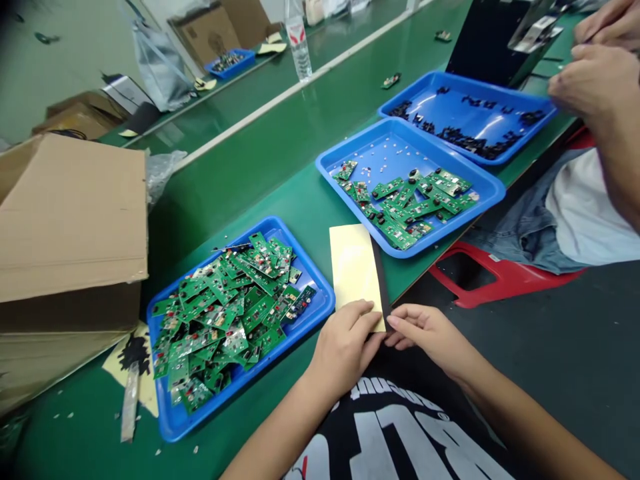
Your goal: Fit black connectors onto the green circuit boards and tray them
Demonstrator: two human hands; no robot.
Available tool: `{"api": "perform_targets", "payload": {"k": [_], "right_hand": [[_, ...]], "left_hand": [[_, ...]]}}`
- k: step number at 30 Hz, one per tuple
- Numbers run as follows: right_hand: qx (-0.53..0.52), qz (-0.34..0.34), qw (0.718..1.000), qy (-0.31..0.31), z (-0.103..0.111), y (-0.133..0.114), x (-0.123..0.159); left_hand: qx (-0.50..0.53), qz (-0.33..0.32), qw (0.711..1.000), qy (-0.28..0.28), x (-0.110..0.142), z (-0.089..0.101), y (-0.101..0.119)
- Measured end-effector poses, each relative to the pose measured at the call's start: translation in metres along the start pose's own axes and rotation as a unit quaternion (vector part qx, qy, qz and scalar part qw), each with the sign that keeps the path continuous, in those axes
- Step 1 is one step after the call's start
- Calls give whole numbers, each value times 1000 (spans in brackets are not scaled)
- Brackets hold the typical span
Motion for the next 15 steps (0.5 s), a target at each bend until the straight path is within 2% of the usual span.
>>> {"api": "perform_targets", "payload": {"k": [8, 15], "right_hand": [[49, 50, 996, -57, -2, -14, -4], [90, 89, 989, -81, -3, -19, -4]], "left_hand": [[37, 30, 998, 28, -3, -2, 1], [61, 66, 996, 3, -4, -5, -3]]}}
Point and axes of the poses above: each hand's wrist, its own x-axis away from the middle knuckle, its own z-axis out of the back of the hand, y = z × x, the point moved 3 cm from there along -x, towards the middle knuckle, and after that the axes turned 1 degree about y, right-handed, at the moved point
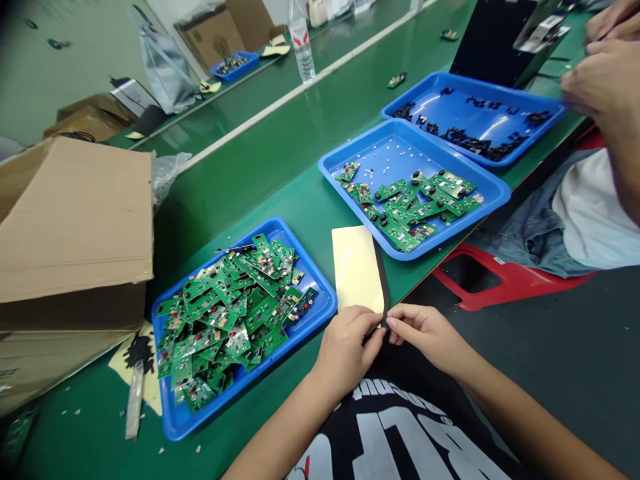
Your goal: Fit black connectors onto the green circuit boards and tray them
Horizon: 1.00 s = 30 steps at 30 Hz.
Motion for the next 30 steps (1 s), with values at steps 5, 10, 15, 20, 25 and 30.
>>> {"api": "perform_targets", "payload": {"k": [5, 10, 15, 20, 25, 30], "right_hand": [[26, 21, 999, -5, 0, 3, -3], [50, 33, 998, -3, 2, 11, -5], [67, 39, 997, 16, 4, 22, -5], [70, 26, 997, 6, 6, 36, -6], [75, -10, 997, -7, 16, 53, -8], [92, -73, 992, -40, 36, 66, -12]], "left_hand": [[13, 35, 999, -29, -2, -3, -2], [27, 91, 994, -57, -5, -3, -1], [41, 139, 986, -81, -9, 2, 1], [44, 154, 982, -97, -11, 7, 2], [18, 160, 984, -73, -14, 15, 3], [-37, 174, 984, -11, -25, 46, 3]]}}
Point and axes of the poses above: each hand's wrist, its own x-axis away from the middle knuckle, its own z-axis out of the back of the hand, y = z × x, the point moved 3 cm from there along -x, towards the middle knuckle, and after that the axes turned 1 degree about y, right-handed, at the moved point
